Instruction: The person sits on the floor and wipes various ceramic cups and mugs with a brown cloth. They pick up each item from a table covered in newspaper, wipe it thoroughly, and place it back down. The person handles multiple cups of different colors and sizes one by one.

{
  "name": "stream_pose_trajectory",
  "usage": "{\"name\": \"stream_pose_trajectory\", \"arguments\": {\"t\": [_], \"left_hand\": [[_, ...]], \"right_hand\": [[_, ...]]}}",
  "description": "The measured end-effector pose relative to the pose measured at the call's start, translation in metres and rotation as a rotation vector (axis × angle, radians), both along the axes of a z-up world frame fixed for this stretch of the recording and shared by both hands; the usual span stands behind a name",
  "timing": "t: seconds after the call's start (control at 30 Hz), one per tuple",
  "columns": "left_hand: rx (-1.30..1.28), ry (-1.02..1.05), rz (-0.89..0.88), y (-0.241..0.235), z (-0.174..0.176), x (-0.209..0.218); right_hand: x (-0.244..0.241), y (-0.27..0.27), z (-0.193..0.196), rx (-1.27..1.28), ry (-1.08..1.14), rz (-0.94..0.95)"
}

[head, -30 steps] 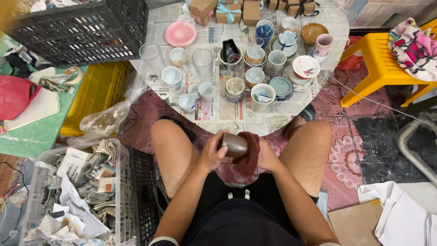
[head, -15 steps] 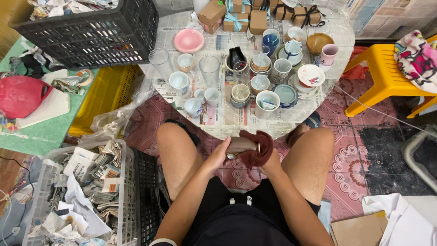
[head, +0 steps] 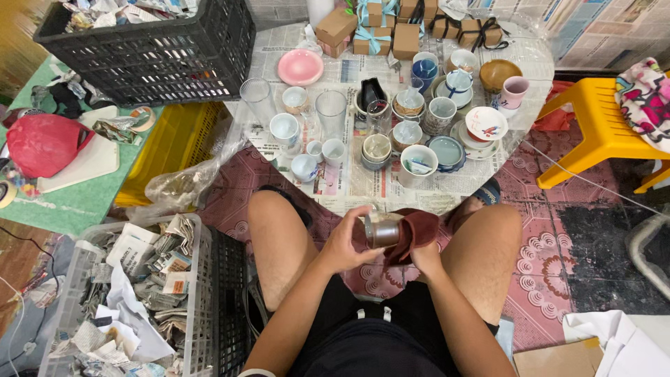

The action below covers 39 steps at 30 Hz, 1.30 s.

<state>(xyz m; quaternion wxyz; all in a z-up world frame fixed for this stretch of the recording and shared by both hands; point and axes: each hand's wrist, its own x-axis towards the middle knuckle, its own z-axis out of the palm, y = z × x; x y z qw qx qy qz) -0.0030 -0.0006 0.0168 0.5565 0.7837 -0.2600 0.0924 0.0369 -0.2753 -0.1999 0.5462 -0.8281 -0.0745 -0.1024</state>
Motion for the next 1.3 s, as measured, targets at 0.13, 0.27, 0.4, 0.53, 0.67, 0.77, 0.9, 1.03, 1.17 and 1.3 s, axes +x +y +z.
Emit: {"name": "stream_pose_trajectory", "arguments": {"t": [0.13, 0.27, 0.4, 0.53, 0.67, 0.77, 0.9, 1.03, 1.17, 1.3], "left_hand": [[-0.033, 0.367, -0.037, -0.001, -0.034, 0.014], [-0.209, 0.520, -0.112, -0.001, -0.072, 0.022], [-0.251, 0.596, -0.059, 0.001, -0.085, 0.024], [-0.260, 0.587, -0.035, -0.001, -0.062, 0.020], [-0.204, 0.241, -0.122, 0.000, -0.024, 0.007], [-0.103, -0.005, -0.102, 0.002, -0.012, 0.003], [-0.002, 0.264, -0.074, -0.001, -0.035, 0.011], [-0.205, 0.490, -0.135, -0.004, -0.078, 0.018], [-0.176, 0.584, -0.061, -0.001, -0.095, 0.022], [-0.209, 0.549, -0.044, -0.002, -0.072, 0.019]], "right_hand": [[-0.003, 0.009, 0.020, 0.163, 0.027, -0.080], [-0.019, 0.036, 0.102, 0.400, -0.091, 0.059], [-0.037, 0.053, 0.171, 0.856, 0.196, 0.256], [-0.032, 0.048, 0.155, 0.662, 0.055, 0.310], [-0.014, 0.022, 0.078, 0.152, -0.053, 0.157], [-0.007, 0.008, 0.028, -0.047, -0.094, 0.046], [-0.008, 0.009, 0.018, 0.003, -0.232, -0.068], [-0.011, 0.023, 0.075, -0.220, -0.375, -0.105], [-0.027, 0.046, 0.138, 0.473, -0.068, 0.163], [-0.034, 0.043, 0.144, 0.591, 0.193, 0.178]]}}
